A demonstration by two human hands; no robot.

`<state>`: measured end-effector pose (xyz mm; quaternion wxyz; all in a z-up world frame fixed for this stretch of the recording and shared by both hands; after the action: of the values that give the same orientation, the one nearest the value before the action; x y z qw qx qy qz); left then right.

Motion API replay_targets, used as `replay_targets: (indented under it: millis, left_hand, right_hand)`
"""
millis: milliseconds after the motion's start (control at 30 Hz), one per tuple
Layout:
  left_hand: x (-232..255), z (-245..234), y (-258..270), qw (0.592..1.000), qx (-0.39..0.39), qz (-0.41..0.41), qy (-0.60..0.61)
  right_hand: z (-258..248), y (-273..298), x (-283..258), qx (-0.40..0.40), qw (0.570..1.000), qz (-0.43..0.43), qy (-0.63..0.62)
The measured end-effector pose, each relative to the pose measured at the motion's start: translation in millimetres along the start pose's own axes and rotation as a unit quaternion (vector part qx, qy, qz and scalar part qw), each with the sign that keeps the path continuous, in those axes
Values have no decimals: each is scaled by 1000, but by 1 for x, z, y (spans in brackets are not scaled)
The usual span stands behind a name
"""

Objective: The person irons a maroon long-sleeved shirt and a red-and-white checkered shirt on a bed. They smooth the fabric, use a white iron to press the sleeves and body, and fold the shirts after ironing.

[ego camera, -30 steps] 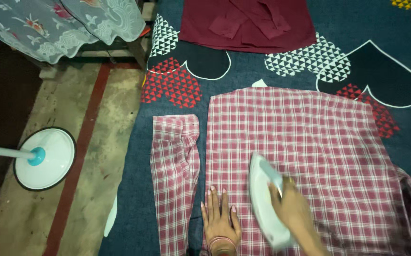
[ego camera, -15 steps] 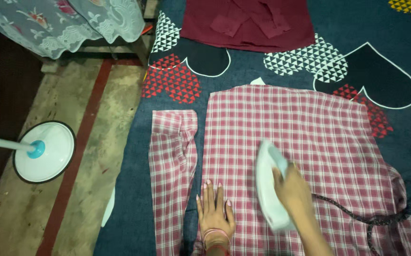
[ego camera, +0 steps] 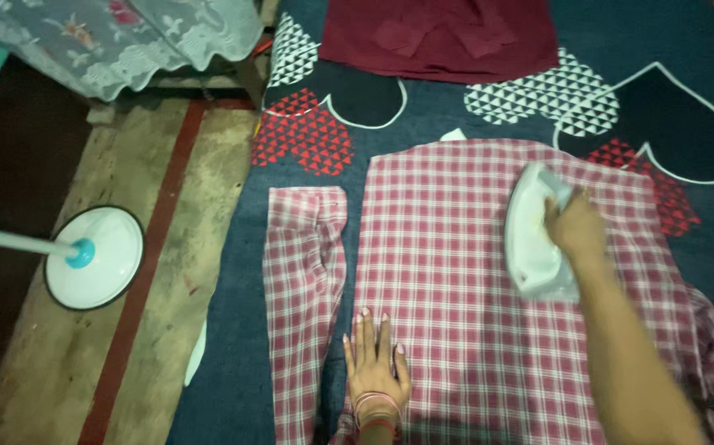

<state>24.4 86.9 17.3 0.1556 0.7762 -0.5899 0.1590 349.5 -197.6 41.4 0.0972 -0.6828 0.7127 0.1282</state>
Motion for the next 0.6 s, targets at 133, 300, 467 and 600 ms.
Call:
replay_targets:
  millis: [133,300,467,600]
  left_hand:
    - [-1,0,-1,1000,4,3,-16]
    - [-2,6,0,1000,4,-5,-29]
    - [-2,4,-4,999,12,1,-46]
    - [-1,5,0,999,7,-6,-42]
  right_hand:
    - [-9,156,17,-113,986,119,-25]
    - [-17,148,14,-96,985,146,13]
    - [-17,6,22,30,996,73,31]
    - [-24,-17,29,19,996,83,-37]
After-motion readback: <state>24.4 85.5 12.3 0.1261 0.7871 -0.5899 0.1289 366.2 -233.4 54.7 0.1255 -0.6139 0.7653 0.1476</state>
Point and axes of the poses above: each hand's wrist, its own y-axis away from the middle knuckle, its own z-axis out of the palm, x = y × z, the point moved 1 cm from there along -y, towards the middle knuckle, and after that the axes turned 9 degrees about -x, right-handed, at the moved point
